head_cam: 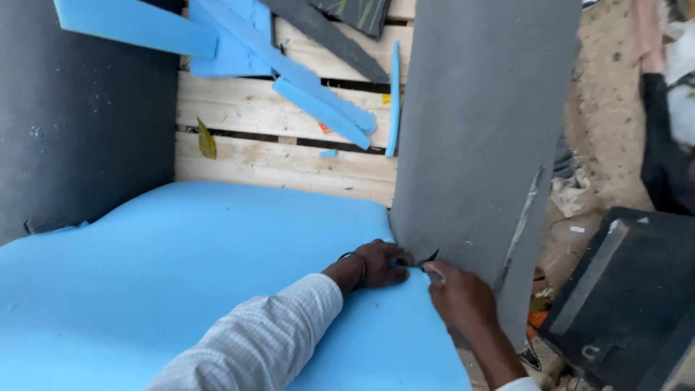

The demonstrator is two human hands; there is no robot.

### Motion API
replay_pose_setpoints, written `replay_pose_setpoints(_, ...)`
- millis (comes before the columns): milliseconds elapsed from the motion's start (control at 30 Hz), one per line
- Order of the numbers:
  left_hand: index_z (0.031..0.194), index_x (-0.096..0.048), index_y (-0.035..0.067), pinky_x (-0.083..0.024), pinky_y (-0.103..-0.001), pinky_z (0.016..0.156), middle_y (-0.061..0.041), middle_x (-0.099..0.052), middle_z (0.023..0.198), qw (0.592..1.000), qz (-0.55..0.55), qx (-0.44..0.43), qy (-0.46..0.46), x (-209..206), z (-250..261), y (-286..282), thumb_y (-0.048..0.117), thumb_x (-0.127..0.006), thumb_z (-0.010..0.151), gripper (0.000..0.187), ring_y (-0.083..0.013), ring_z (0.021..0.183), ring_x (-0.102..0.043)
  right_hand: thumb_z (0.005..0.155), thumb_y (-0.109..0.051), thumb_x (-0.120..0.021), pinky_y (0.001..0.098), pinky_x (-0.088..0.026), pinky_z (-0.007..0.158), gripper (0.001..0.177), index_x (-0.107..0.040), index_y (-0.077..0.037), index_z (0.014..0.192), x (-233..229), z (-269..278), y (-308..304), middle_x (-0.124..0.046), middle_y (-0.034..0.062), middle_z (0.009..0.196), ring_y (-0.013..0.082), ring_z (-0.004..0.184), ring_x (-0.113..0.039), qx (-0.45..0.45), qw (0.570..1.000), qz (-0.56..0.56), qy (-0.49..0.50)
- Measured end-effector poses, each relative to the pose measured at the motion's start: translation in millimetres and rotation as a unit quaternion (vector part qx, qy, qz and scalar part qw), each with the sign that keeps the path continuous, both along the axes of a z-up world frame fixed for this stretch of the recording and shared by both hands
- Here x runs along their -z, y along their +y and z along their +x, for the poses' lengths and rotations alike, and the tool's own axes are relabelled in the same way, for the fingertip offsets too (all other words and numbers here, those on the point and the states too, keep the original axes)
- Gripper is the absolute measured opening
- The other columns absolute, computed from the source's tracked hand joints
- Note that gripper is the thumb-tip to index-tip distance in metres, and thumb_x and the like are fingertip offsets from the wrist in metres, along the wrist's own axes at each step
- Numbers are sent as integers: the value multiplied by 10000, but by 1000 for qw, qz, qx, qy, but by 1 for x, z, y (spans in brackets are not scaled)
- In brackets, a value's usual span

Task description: Cutting and fitting blue foam sheets onto a furniture frame using a long blade

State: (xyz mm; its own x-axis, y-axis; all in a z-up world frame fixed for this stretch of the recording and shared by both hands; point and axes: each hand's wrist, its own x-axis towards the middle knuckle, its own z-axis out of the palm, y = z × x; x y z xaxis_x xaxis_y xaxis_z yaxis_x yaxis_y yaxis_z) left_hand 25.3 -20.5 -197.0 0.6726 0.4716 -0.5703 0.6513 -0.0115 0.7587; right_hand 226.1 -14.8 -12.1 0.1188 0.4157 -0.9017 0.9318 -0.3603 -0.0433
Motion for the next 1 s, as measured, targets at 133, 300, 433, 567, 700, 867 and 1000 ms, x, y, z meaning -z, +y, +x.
replay_pose_setpoints(133,1346,-771,326,-574,-513,1082,-43,-810,1394,998,-55,-37,-8,-20,2,9,515,-749,931,457,-337,1312,-732,1153,-332,-518,447,-530,678,558,-651,-521,1660,-4,3,-1,-872,-8,1146,259,747,-733,-18,999,-42,-1)
replay_pose_setpoints(300,1338,-745,302,-583,-493,1047,-19,-800,1426,993,-87,-69,27,-28,3,15,493,-800,911,471,-318,1278,-752,1186,-310,-428,438,-655,750,602,-529,-457,1761,-15,-3,10,-930,33,1234,231,703,-817,-7,993,-116,24)
replay_pose_setpoints(433,1136,-738,298,-606,-473,969,8,-645,1368,982,-100,-155,48,-39,3,30,493,-1009,753,508,-265,1151,-734,1138,-233,-389,461,-636,833,670,-501,-397,1778,-22,-10,20,-808,20,1542,279,852,-868,0,991,-134,30)
replay_pose_setpoints(567,1084,-853,343,-672,-513,1087,-3,-768,1358,989,-46,-109,88,8,11,18,436,-882,937,176,-344,1317,-764,1148,-248,-424,367,-725,649,628,-523,-150,1760,-6,5,12,-908,227,1029,276,828,-891,2,990,-107,96)
replay_pose_setpoints(700,1109,-857,352,-684,-507,1043,1,-786,1322,988,-3,-95,124,0,6,28,352,-854,959,150,-337,1269,-791,1199,-192,-452,440,-725,977,653,-352,-35,1825,-14,-11,30,-831,316,1317,398,1154,-847,-64,984,-164,29)
replay_pose_setpoints(867,1255,-854,347,-684,-497,1043,4,-849,1292,986,-32,-27,162,-2,5,22,385,-798,1015,249,-328,1238,-816,1122,-444,-562,485,-704,842,329,-835,-348,1278,23,9,25,-900,25,1122,313,1102,-871,-161,985,63,-3)
replay_pose_setpoints(1000,1251,-880,218,-696,-527,1053,-109,-869,1286,984,-51,-49,165,-35,15,33,483,-655,1047,404,-381,1288,-804,1025,-507,-805,569,-711,902,489,-755,-257,1442,9,6,43,-778,81,1320,391,1279,-771,-179,929,325,-3)
